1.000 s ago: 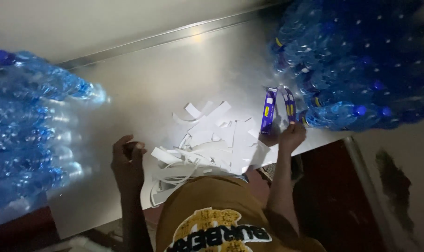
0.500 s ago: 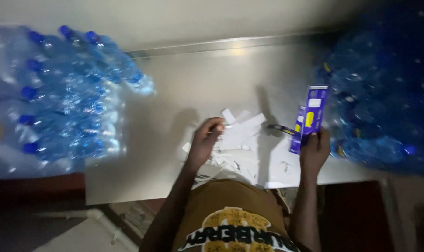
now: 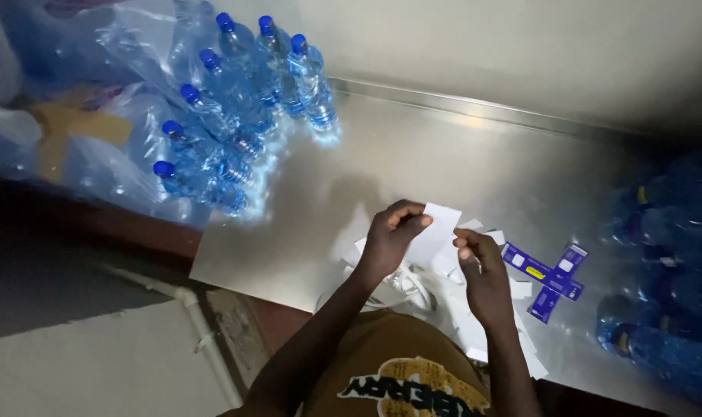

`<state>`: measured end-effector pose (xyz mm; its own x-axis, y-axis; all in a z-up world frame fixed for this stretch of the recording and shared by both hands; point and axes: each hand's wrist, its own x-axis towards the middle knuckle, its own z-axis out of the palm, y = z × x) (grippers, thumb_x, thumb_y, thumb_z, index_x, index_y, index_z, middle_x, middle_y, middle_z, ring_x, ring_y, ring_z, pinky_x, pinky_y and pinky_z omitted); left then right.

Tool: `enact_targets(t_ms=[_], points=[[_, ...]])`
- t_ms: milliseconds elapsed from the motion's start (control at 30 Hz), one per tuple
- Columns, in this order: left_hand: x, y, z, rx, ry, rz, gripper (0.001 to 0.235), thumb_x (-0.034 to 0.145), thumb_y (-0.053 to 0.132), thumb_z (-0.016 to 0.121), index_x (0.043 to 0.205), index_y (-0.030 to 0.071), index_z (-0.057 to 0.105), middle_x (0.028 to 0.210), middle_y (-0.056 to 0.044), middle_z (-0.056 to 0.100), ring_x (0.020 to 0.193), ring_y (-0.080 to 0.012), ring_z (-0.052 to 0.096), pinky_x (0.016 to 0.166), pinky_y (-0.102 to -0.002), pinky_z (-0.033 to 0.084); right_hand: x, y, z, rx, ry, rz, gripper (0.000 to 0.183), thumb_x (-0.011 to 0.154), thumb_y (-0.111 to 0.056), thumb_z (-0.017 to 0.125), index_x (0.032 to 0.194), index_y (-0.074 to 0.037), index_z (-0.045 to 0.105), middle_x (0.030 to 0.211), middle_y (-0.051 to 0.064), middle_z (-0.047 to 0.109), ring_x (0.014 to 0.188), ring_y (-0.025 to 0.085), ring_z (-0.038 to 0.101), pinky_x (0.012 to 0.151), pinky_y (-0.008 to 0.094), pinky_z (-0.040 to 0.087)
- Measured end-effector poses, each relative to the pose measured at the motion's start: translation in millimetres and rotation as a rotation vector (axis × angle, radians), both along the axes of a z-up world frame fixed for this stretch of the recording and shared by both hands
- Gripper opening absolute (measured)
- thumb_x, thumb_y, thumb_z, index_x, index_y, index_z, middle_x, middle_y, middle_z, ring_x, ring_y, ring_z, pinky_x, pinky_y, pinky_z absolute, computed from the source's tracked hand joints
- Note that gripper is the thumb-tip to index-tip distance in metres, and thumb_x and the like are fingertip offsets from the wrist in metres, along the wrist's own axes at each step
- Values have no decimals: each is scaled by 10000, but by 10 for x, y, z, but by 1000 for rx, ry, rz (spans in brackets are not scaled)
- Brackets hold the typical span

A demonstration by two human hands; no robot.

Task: Manually applying wrap-around labels to plastic water bottles at a production station.

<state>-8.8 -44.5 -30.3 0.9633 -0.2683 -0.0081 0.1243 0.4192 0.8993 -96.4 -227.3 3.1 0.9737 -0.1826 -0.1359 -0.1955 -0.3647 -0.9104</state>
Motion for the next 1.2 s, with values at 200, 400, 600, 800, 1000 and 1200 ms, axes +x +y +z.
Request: enact_targets(t_ms=[200,400,600,800,1000,1200], points=[[-159,58,-10,89,35,93,192,1020,130,863,1160,30,778,934,-39,716,895,-97,638,836,-315,567,274,162,184,251,-299,-96,113,1097,-106,760,1129,2,749,867,48,553,837,139,576,884,367,557],[-186,129,278,158,23,-60,173,1144,196,673,1075,52,739,853,-12,567,837,-112,523,794,-307,496,279,316,93,442,-248,-28,134,1146,-93,633,1111,-4,727,843,91,594,761,185,617,800,380,574],[-201,88,275,241,-47,23,168,1168,155,621,1072,34,688,845,-31,533,844,-124,500,785,-326,484,171,396,-30,505,-338,27,525,1032,-221,817,1444,-14,564,1094,46,534,1065,168,612,1017,409,566],[-210,75,358,218,-124,-8,122,1131,101,688,1029,36,706,812,-18,553,801,-105,537,750,-326,523,173,419,163,277,-324,33,583,964,-99,872,1475,19,617,1222,151,602,1135,251,636,1030,476,564],[-263,104,285,292,-111,52,157,1155,147,636,1045,62,708,741,-39,577,715,-120,587,652,-294,539,168,412,34,389,-269,-106,353,1112,-156,685,1425,7,685,1091,139,672,985,207,698,886,402,617],[150,627,124,153,113,490,134,1157,295,559,1105,172,565,842,26,561,750,-91,588,688,-276,540,50,44,-433,596,-193,-311,455,1083,-158,722,1476,-10,545,1059,94,617,906,176,688,849,321,647]])
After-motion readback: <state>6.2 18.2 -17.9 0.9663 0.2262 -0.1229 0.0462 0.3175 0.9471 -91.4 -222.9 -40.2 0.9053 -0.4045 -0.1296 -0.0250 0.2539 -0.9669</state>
